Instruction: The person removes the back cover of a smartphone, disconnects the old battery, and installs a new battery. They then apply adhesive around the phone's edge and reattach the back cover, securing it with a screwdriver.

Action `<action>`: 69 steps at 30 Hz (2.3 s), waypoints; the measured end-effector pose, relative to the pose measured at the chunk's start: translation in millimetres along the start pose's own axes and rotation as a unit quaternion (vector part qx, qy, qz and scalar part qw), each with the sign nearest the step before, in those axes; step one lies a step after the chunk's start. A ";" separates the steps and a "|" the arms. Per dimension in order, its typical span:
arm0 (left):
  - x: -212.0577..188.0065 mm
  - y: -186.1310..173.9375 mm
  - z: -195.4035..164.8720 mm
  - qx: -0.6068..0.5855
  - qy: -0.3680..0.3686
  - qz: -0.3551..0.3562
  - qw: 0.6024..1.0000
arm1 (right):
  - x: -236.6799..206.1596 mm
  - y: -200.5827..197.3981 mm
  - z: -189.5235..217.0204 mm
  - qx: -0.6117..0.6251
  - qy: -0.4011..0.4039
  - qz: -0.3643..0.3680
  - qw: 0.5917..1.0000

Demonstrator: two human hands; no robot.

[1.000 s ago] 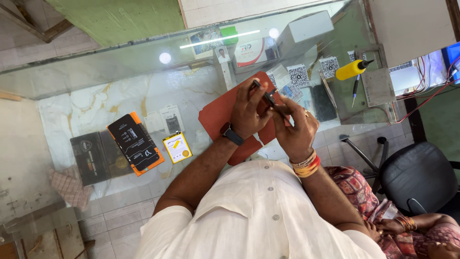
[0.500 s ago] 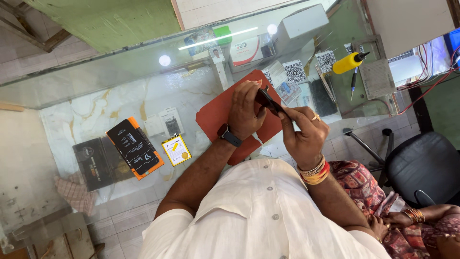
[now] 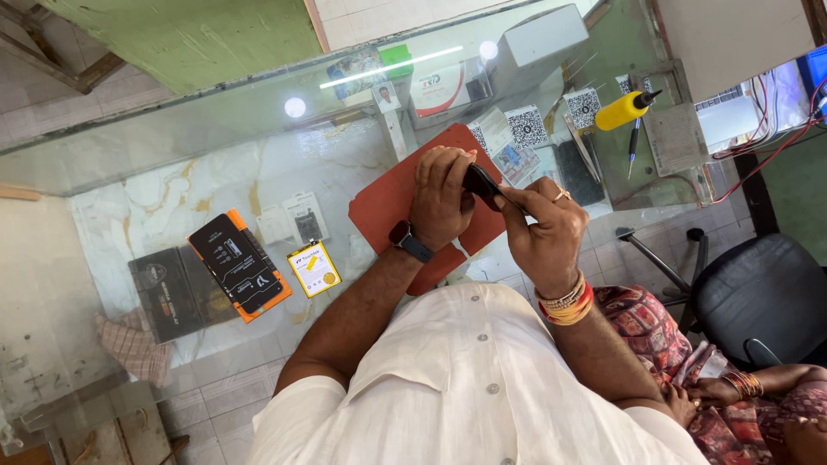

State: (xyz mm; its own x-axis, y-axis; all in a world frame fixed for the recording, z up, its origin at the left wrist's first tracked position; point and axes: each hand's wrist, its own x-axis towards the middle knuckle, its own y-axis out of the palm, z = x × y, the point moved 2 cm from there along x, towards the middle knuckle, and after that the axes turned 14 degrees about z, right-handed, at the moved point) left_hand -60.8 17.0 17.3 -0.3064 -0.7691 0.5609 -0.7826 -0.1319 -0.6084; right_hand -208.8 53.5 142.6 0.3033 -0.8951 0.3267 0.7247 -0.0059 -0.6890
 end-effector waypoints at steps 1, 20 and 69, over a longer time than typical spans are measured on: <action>0.2 -0.6 -0.7 0.005 0.002 0.001 1.000 | 0.1 -0.4 -0.4 -0.002 0.004 -0.004 1.000; -0.7 -1.3 -4.2 0.051 0.026 0.024 0.998 | -31.6 24.3 -30.7 0.072 -0.020 -0.144 0.987; -0.5 -3.3 -1.2 0.159 0.076 0.034 0.984 | -39.1 20.8 -55.3 0.104 -0.005 -0.115 0.988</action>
State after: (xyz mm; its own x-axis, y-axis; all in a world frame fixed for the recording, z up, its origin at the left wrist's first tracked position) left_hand -58.7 18.5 19.7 -0.4488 -0.6839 0.5752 -0.5551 -0.2911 -0.7792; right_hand -239.8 63.7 79.7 0.1203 -0.8765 0.4662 0.8866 -0.1165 -0.4477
